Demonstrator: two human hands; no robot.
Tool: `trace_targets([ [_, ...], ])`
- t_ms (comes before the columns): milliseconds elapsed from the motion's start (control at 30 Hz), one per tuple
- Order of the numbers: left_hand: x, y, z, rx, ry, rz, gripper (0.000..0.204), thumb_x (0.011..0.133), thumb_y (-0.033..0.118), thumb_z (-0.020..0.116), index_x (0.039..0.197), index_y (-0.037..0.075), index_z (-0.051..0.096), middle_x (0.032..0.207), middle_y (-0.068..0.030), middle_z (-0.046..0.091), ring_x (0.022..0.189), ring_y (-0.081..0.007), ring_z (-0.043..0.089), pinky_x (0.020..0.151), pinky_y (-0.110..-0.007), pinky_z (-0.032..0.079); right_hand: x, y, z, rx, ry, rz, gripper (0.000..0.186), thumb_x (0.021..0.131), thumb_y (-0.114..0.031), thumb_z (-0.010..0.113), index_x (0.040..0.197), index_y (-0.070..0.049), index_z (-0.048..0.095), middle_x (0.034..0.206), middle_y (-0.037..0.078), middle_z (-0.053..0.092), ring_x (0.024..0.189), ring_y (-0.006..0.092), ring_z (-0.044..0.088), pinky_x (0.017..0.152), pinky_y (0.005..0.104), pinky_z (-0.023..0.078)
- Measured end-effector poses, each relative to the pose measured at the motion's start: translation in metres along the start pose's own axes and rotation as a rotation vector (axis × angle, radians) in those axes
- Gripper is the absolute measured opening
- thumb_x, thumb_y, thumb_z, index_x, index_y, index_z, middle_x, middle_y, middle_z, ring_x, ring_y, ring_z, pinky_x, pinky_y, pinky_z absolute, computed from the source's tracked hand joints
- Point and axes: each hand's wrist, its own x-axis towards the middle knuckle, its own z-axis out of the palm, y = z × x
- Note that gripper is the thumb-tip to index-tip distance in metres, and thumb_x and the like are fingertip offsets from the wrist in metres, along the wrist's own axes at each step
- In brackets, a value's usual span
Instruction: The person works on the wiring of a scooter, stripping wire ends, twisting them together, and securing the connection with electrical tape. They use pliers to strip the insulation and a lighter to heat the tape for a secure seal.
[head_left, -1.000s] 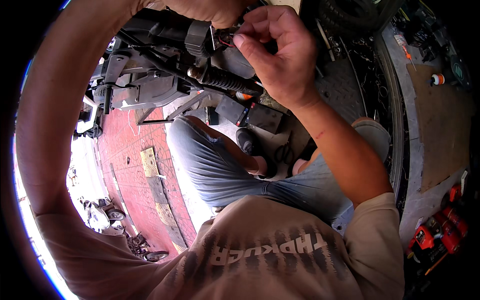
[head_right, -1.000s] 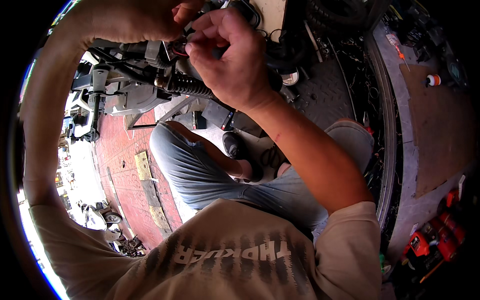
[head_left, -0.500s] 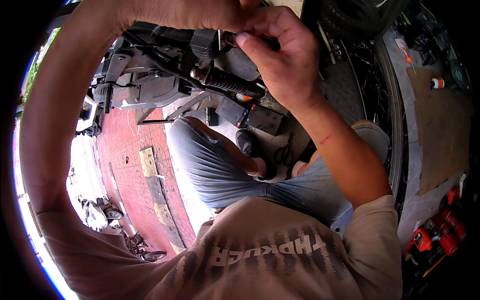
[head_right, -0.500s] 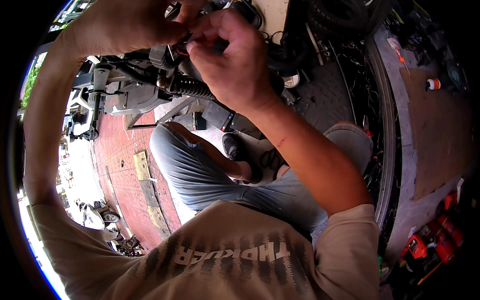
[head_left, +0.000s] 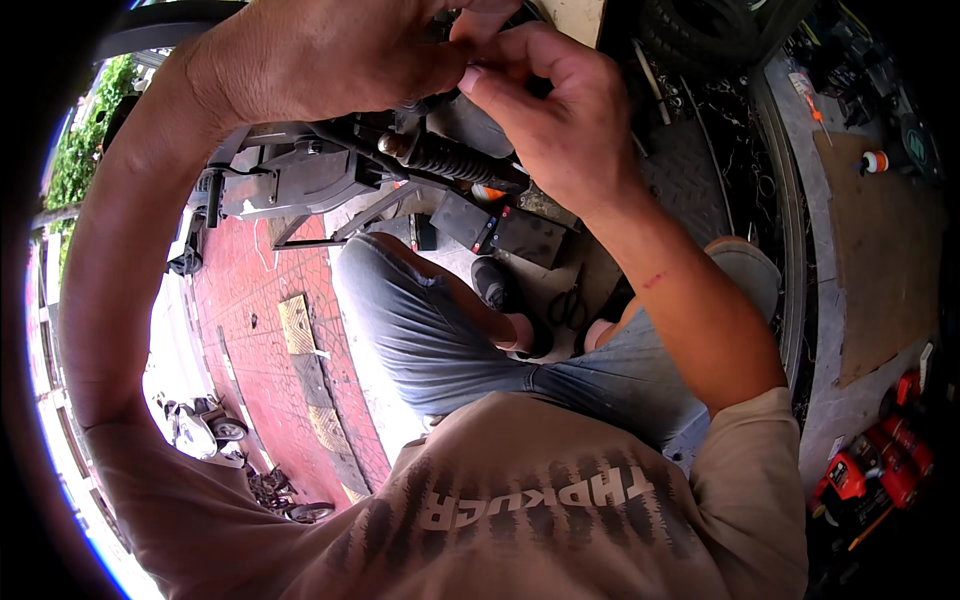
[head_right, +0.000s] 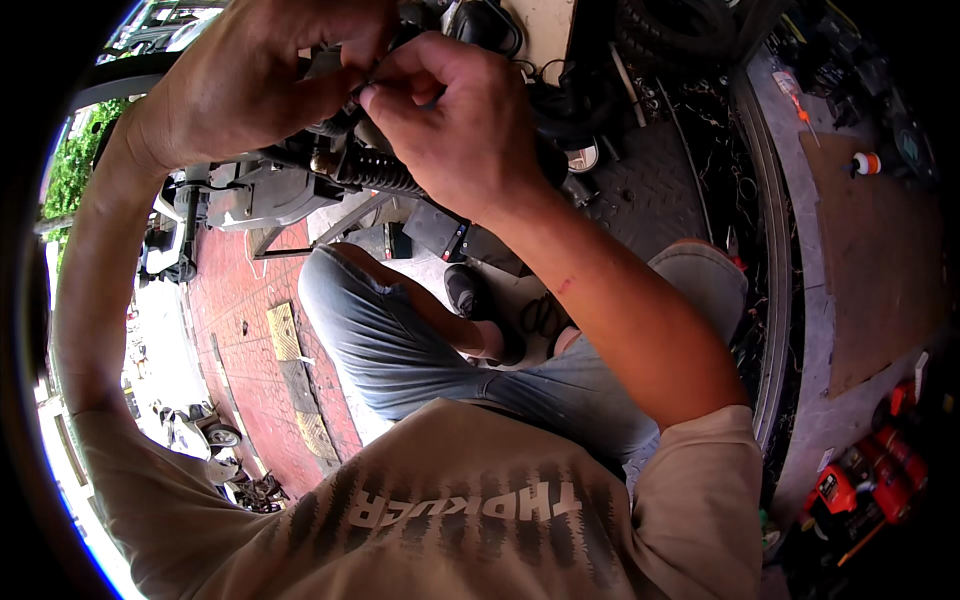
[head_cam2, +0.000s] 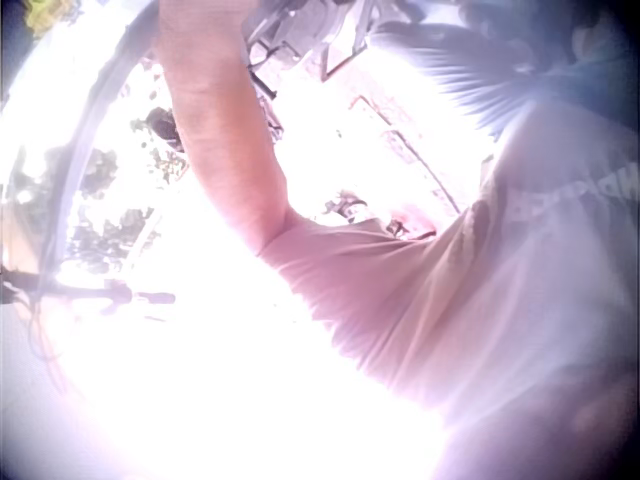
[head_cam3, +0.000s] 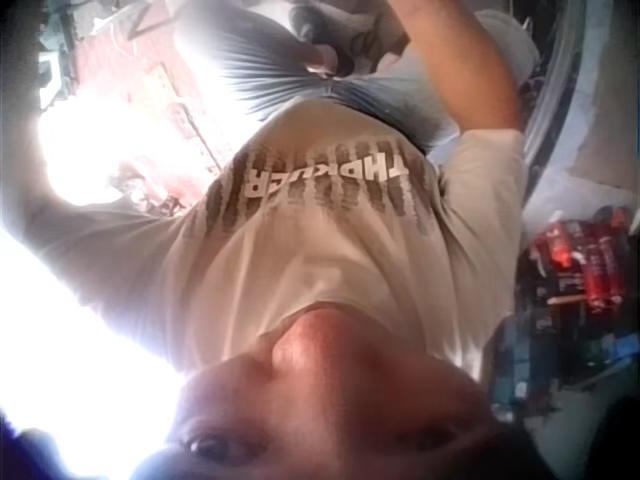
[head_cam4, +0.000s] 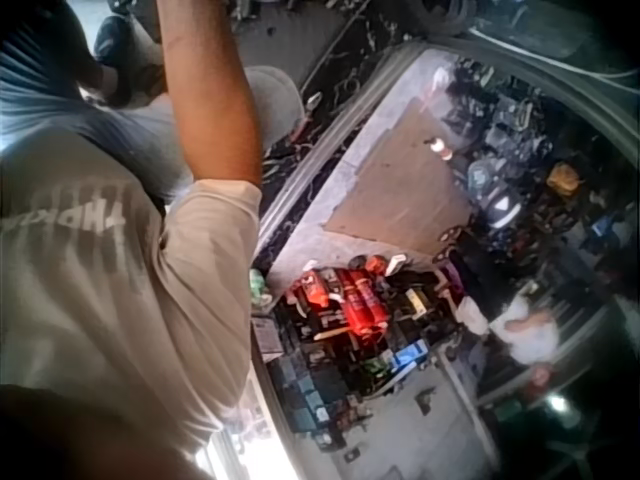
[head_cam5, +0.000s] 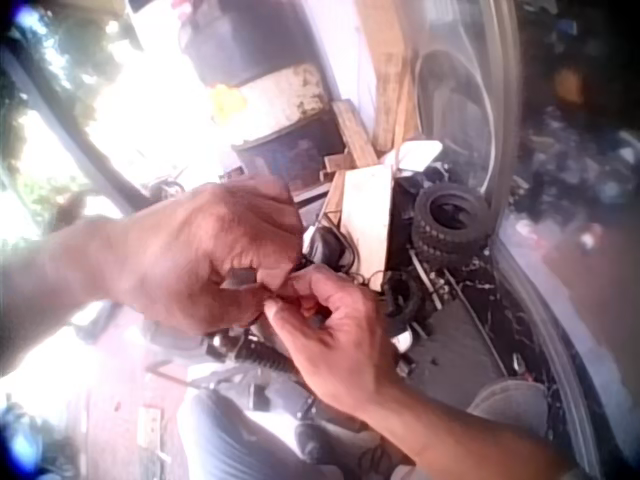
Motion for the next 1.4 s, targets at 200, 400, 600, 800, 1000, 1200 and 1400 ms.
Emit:
trace_targets([
  [200, -0.014, -0.02, 0.031, 0.015, 0.312, 0.212, 0.017, 0.066, -0.005, 0.077, 0.076, 0.006, 0.071, 0.081, -0.0089, 0.067, 0.088, -0.0267, 0.066, 0.086, -0.044, 0.055, 0.0, 0.009, 0.004, 0.076, -0.014, 0.031, 0.013, 0.102, -0.011, 0.084, 0.11, -0.001, 0.081, 0.092, -0.001, 0.078, 0.087, 0.0047, 0.066, 0.08, 0.0254, 0.053],
  [400, -0.021, -0.014, 0.03, 0.213, 0.262, 0.209, 0.019, 0.062, -0.006, 0.075, 0.073, 0.008, 0.067, 0.079, -0.0086, 0.064, 0.088, -0.0262, 0.066, 0.081, -0.043, 0.057, -0.002, 0.005, -0.002, 0.02, -0.017, 0.045, 0.01, 0.096, -0.009, 0.084, 0.1, -0.002, 0.08, 0.093, 0.005, 0.08, 0.089, 0.0138, 0.071, 0.083, 0.0325, 0.057],
  [600, -0.011, 0.004, 0.029, 0.302, 0.185, -0.044, 0.019, 0.062, -0.006, 0.073, 0.07, 0.009, 0.065, 0.076, -0.0075, 0.063, 0.084, -0.0248, 0.064, 0.078, -0.042, 0.057, -0.002, 0.019, 0.003, -0.118, 0.129, -0.276, 0.009, 0.085, -0.008, 0.085, 0.09, -0.006, 0.078, 0.096, 0.008, 0.076, 0.095, 0.0302, 0.072, 0.088, 0.0424, 0.057],
  [800, -0.009, 0.001, 0.021, 0.198, 0.118, -0.124, 0.014, 0.07, -0.006, 0.077, 0.07, 0.007, 0.07, 0.081, -0.0106, 0.07, 0.093, -0.0229, 0.069, 0.089, -0.042, 0.057, -0.005, 0.019, 0.002, -0.213, 0.147, -0.383, 0.01, 0.088, -0.004, 0.084, 0.096, -0.005, 0.077, 0.1, 0.006, 0.076, 0.098, 0.0233, 0.071, 0.087, 0.0375, 0.055],
  [1000, -0.006, -0.006, 0.027, 0.037, 0.251, 0.053, 0.008, 0.077, -0.005, 0.077, 0.076, 0.004, 0.077, 0.092, -0.0126, 0.078, 0.105, -0.0252, 0.074, 0.107, -0.05, 0.056, -0.008, 0.02, 0.011, -0.067, 0.184, -0.312, 0.011, 0.084, -0.012, 0.086, 0.087, -0.009, 0.076, 0.09, 0.008, 0.076, 0.09, 0.0326, 0.072, 0.081, 0.0457, 0.056],
  [1200, -0.006, 0.015, 0.017, 0.36, 0.089, 0.009, 0.008, 0.08, -0.004, 0.075, 0.078, 0.002, 0.08, 0.114, -0.0201, 0.083, 0.128, -0.0291, 0.075, 0.13, -0.056, 0.048, -0.008, 0.016, 0.013, 0.053, 0.174, -0.23, 0.011, 0.087, -0.011, 0.085, 0.086, -0.005, 0.075, 0.085, 0.011, 0.077, 0.077, 0.0312, 0.074, 0.071, 0.0435, 0.057],
  [1400, -0.017, 0.003, 0.018, 0.141, 0.064, -0.29, 0.011, 0.085, -0.004, 0.074, 0.077, 0.003, 0.078, 0.129, -0.0283, 0.079, 0.132, -0.0384, 0.074, 0.126, -0.057, 0.053, -0.008, 0.018, 0.02, 0.06, 0.184, -0.283, 0.014, 0.088, -0.009, 0.086, 0.091, -0.002, 0.075, 0.084, 0.012, 0.077, 0.076, 0.0296, 0.075, 0.071, 0.0403, 0.058],
])
